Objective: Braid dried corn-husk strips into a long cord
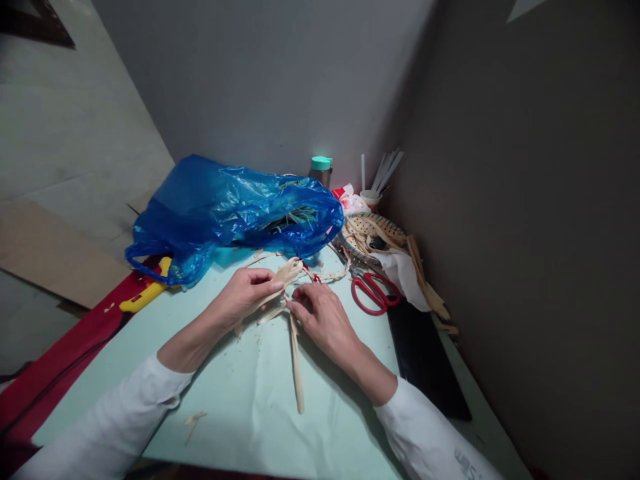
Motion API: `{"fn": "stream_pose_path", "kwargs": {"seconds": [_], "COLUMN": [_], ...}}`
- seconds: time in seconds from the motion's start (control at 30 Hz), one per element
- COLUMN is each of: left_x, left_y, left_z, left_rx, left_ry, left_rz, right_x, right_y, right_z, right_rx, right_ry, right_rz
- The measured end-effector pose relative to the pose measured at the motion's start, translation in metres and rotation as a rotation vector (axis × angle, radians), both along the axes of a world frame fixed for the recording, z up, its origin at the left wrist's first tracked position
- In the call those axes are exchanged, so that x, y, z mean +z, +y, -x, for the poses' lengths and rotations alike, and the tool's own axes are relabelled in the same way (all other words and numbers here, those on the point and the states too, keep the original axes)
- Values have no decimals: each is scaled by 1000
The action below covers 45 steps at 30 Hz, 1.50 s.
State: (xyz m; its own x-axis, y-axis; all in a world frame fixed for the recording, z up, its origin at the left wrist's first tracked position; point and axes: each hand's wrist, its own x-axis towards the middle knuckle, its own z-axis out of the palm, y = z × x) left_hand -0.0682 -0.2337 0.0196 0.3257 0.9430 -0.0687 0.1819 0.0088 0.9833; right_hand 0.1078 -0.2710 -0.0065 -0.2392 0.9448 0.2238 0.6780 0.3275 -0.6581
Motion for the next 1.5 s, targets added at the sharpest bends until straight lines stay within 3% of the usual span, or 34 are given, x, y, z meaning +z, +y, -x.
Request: {"fn": "stream_pose_path", "kwargs": {"seconds": [0.27,0.4,0.53,0.67,0.8,0.97,1.07,1.13,1.33,1.5], "left_x": [4,5,8,12,17,24,26,25,23,21], "left_y": [-2,-1,-5,-6,2,7,5,2,-13,-23], "left_z": [0,2,-1,1,12,16,14,13,-3,-16], "left_rx": [1,-16,-124,-183,-52,227,222,165,130,78], "left_ry": [105,146,147,139,83,-390,-658,-716,-500,-475], "left_rz": [-102,-151,-158,-147,-129,-18,83,86,-133,-142], "right_x": [3,9,20,18,15,19,25,30,43,38], "right_y": [-2,-2,-2,2,6,1,-4,-6,-12,-17], "right_z": [3,-2,-5,-9,-17,-19,-17,-16,-6,2], "right_rx": [56,40,98,-62,-210,-182,-73,3,178,96], "right_ry": [-29,312,599,726,883,1010,951,819,584,599], "right_rz": [70,110,171,128,17,17,140,209,304,242]}}
